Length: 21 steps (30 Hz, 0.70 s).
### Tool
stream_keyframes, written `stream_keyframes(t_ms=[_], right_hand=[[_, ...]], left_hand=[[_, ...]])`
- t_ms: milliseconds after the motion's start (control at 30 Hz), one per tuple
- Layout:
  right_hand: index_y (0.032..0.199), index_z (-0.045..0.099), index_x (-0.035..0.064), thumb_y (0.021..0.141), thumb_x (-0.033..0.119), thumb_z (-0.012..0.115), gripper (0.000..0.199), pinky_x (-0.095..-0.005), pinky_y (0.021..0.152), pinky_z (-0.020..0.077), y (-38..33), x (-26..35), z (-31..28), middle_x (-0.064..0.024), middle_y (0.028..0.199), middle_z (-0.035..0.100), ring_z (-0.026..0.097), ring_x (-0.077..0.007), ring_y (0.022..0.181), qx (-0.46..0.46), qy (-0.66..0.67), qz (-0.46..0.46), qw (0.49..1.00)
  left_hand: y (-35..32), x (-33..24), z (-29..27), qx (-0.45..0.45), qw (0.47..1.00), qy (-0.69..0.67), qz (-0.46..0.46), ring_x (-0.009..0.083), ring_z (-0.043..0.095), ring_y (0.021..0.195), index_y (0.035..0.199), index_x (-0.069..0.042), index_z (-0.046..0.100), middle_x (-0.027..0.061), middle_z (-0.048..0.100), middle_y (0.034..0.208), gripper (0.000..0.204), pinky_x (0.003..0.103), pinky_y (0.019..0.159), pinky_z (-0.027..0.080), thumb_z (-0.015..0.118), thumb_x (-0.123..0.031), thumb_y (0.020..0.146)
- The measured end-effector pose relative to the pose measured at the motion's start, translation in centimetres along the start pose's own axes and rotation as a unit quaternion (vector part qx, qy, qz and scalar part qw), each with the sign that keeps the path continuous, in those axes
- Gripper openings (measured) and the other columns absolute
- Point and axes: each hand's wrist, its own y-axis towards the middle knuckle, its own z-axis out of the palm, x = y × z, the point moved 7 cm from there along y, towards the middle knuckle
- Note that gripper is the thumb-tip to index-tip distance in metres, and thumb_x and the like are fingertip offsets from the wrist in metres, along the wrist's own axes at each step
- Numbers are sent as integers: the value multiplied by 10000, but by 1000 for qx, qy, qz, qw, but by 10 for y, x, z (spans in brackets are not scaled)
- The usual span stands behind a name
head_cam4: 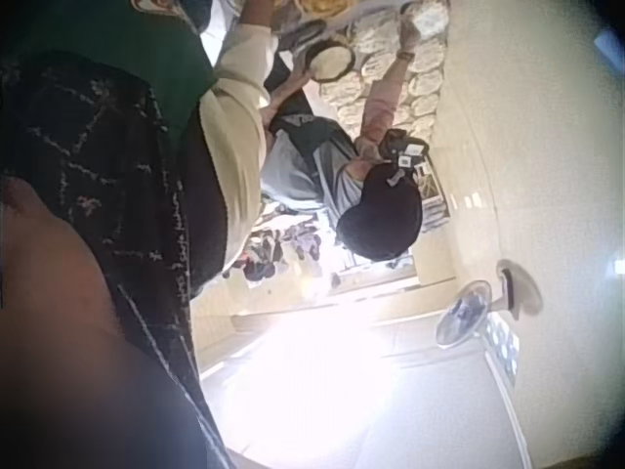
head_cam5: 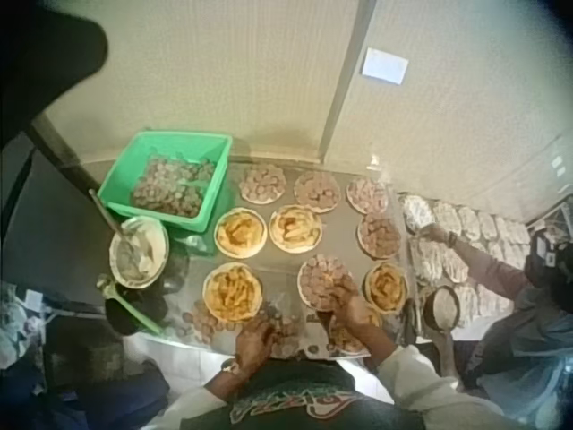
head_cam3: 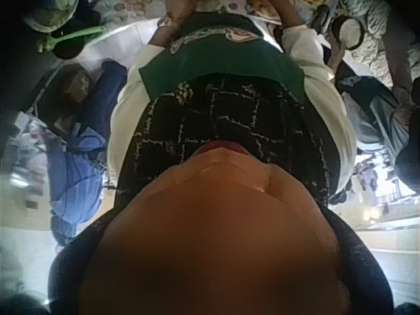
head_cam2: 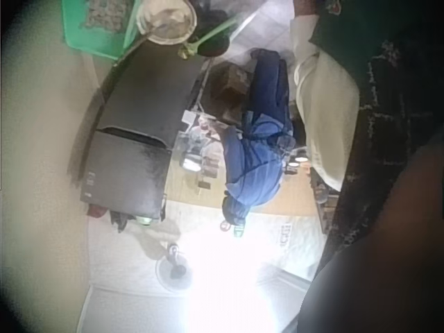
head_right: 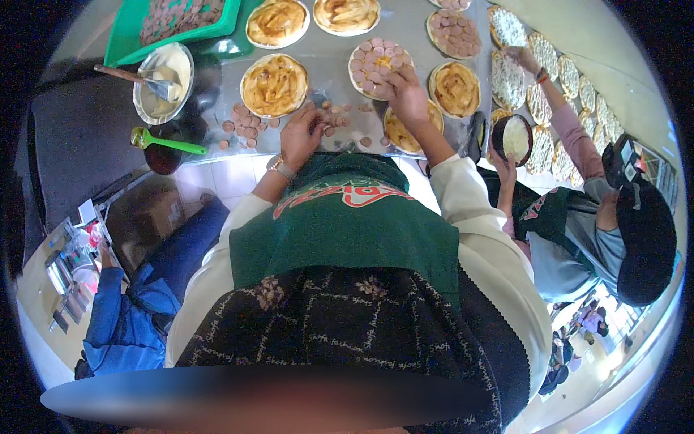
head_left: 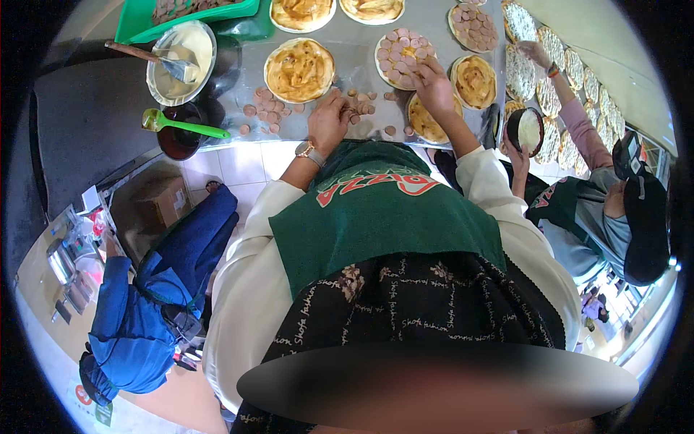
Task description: The recorder is seen assembling mini pizzas by placing sliced sausage on the dough bases.
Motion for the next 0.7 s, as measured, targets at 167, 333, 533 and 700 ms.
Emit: stream_keyframes(t_ms=[167,333,533,700], right_hand=[[942,700,70,800,80,695,142,-387,779,537,-6,-8,9,-110,977,645,637,-321,941,58,-51,-14,997],[1005,716,97,841,124,702,166,-344,761,537,-14,36,16,-85,985,661,656,-249,863,100,98,38,989],[1091,711,42,880,138,705,232,-248,785,510,-28,37,51,-46,971,706,631,-101,875,240,404,220,855],[1067,710,26,873,141,707,226,-237,723,501,2,0,35,-14,931,700,617,-91,804,192,383,288,857]], left_hand=[[4,12,12,15,966,-237,-98,181,685,761,1009,-23,618,74,700,845,198,306,719,544,708,-78,842],[10,6,28,49,893,-415,-165,104,656,769,996,-17,617,30,690,867,129,249,658,535,678,-46,886],[30,-4,44,89,871,-455,-163,91,641,721,1004,-23,611,43,677,905,100,230,582,542,648,-39,912],[35,-7,43,78,838,-497,-211,83,622,689,1021,-16,607,51,679,915,115,237,566,558,643,-41,915]])
